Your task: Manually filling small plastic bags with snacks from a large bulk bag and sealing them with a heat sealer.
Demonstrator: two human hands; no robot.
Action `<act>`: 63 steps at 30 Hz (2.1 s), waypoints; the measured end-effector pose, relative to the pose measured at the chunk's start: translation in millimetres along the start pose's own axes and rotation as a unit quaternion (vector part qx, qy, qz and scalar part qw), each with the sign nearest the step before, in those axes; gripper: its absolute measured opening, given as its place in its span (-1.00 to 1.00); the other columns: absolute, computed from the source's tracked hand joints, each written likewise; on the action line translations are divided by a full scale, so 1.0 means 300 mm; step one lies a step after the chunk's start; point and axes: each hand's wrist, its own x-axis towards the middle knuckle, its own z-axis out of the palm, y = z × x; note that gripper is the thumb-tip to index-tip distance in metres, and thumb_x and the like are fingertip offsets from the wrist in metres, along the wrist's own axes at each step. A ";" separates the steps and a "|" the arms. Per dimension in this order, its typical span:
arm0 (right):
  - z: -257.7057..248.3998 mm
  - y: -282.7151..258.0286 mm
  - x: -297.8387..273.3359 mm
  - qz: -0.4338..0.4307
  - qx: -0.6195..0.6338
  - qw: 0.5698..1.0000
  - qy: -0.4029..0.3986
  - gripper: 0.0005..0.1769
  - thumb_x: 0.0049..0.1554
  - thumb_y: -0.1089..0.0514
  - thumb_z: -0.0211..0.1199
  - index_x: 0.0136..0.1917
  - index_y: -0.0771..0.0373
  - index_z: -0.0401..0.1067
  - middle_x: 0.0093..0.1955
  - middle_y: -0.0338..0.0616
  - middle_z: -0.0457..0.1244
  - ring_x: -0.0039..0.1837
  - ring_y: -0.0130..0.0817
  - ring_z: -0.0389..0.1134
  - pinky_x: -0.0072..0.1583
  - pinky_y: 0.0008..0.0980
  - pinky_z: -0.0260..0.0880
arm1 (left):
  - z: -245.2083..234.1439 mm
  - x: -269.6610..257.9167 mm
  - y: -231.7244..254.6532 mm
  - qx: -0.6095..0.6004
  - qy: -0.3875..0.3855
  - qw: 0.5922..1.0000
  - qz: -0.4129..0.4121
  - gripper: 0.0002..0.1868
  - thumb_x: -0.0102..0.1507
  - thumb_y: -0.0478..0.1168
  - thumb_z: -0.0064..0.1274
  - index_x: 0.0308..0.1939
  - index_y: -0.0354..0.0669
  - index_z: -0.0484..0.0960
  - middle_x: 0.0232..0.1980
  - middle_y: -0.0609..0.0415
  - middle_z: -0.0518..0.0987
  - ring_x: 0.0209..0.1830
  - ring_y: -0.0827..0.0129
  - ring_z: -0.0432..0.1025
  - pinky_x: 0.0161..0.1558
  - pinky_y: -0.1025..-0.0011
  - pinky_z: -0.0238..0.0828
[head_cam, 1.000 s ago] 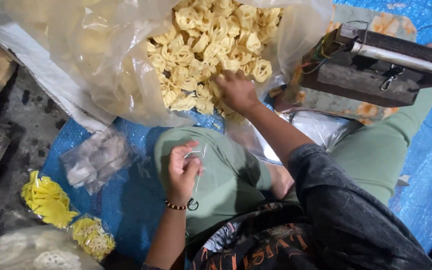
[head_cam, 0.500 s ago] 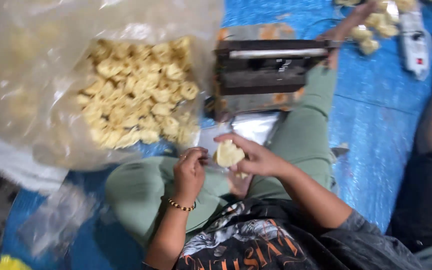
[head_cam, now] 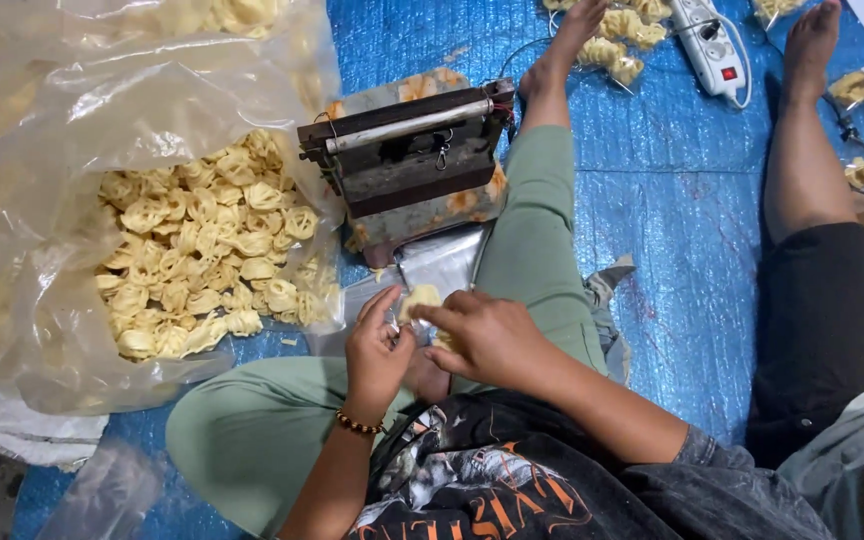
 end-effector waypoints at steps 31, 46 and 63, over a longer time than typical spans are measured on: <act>0.028 -0.098 0.068 -0.237 0.106 0.940 0.221 -0.74 0.36 0.13 0.00 0.00 0.20 0.50 0.26 0.12 0.29 0.12 0.10 0.39 0.09 -0.08 0.40 | -0.045 -0.070 0.093 -0.225 0.015 0.969 -0.100 -0.47 0.26 -0.56 -0.12 0.34 -0.35 0.46 0.08 -0.14 0.62 -0.32 0.44 0.50 -0.20 0.46 0.62; 0.038 -0.127 0.094 -0.220 -0.031 0.975 0.027 -0.44 0.26 -0.36 0.02 0.15 0.09 0.51 0.26 -0.16 0.36 0.56 0.13 0.08 0.40 0.59 -0.35 | -0.143 -0.120 0.077 -0.224 0.058 0.965 -0.127 -0.39 0.21 -0.47 -0.13 0.38 -0.20 0.47 -0.15 -0.16 0.69 -0.44 0.46 0.56 -0.36 0.58 0.50; 0.415 -0.151 0.619 -0.154 0.309 0.938 -0.022 -0.84 0.24 0.08 0.34 0.09 0.07 0.62 -0.07 -0.08 0.41 0.04 0.04 0.46 0.14 0.00 0.43 | -0.342 -0.421 -0.196 -0.434 -0.093 0.867 -0.225 -0.29 0.04 -0.40 0.40 0.26 -0.32 0.51 -0.07 -0.05 0.69 -0.18 0.48 0.55 -0.19 0.47 0.59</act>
